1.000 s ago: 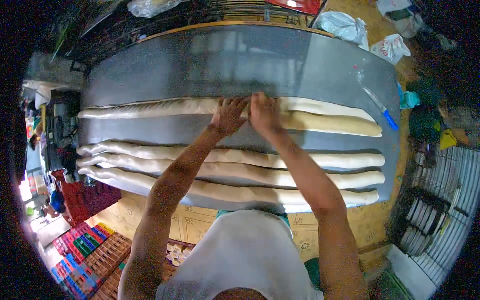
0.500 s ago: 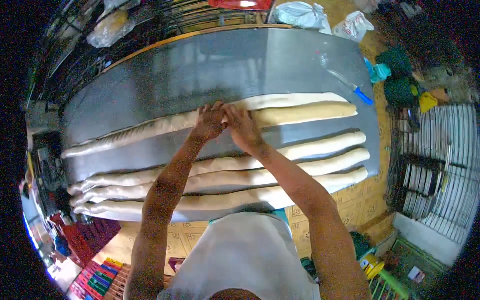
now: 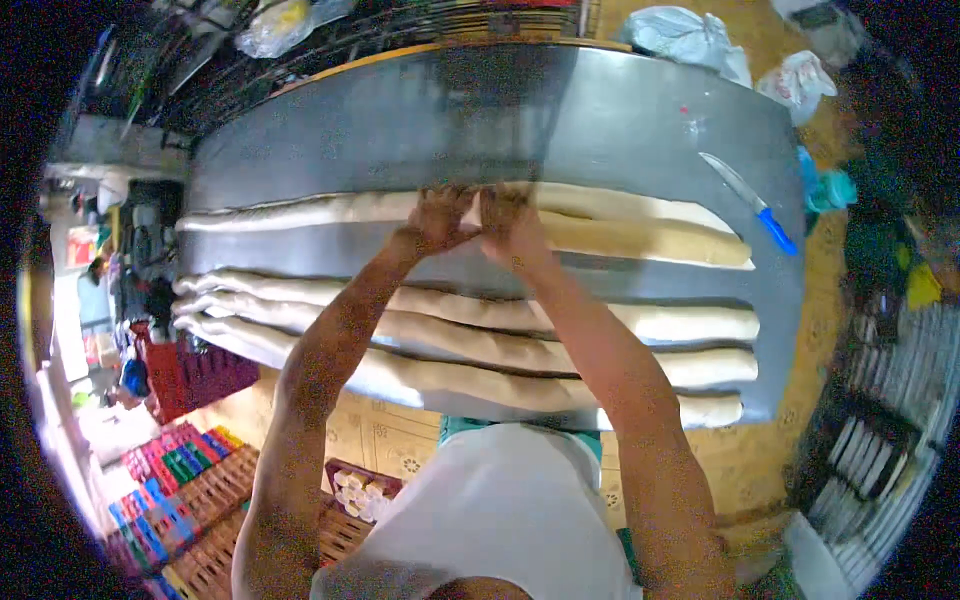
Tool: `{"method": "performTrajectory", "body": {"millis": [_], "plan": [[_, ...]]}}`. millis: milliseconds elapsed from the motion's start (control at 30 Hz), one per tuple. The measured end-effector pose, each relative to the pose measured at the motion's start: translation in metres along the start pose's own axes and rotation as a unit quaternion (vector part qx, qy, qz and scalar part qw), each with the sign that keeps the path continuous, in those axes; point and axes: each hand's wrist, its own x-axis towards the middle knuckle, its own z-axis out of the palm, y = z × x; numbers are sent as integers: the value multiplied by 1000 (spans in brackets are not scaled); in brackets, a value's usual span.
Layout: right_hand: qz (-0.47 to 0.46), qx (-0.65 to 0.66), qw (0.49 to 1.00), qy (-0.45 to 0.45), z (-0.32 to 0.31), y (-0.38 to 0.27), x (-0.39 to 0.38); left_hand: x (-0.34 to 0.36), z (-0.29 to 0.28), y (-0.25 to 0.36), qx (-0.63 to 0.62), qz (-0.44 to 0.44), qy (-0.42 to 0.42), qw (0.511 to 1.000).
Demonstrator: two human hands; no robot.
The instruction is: Rolling and cutting long strips of dough on a metal preparation table in a bakery.
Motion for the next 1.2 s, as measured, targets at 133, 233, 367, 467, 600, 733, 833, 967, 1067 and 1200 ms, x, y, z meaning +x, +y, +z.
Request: {"method": "performTrajectory", "body": {"millis": [133, 233, 367, 467, 600, 733, 833, 967, 1067, 1200], "plan": [[217, 241, 896, -303, -71, 19, 57, -12, 6, 30, 50, -1, 68, 996], [-73, -107, 983, 132, -38, 2, 6, 10, -3, 31, -12, -46, -27, 999], [-5, -85, 996, 25, -44, -5, 0, 6, -17, 24, 11, -33, -4, 999], [191, 218, 925, -245, -63, 32, 36, -2, -62, 66, -116, -37, -20, 992], [125, 79, 975, -165, -85, 31, 14, 18, -9, 73, -97, -47, -3, 994], [11, -120, 992, -33, -55, -20, -34, 37, 39, 42, -47, -75, -39, 995], [137, 98, 981, -93, -33, 93, -31, 39, 32, 77, -3, 15, 58, 998], [279, 257, 902, -209, -79, 95, -36, 41, 52, 111, -26, 79, 188, 979], [308, 334, 880, -139, -101, -24, 26, 53, 117, 35, -437, 25, 95, 894], [164, -19, 984, -72, -66, 60, -26, 63, -51, 90, -286, 26, -152, 946]]}}
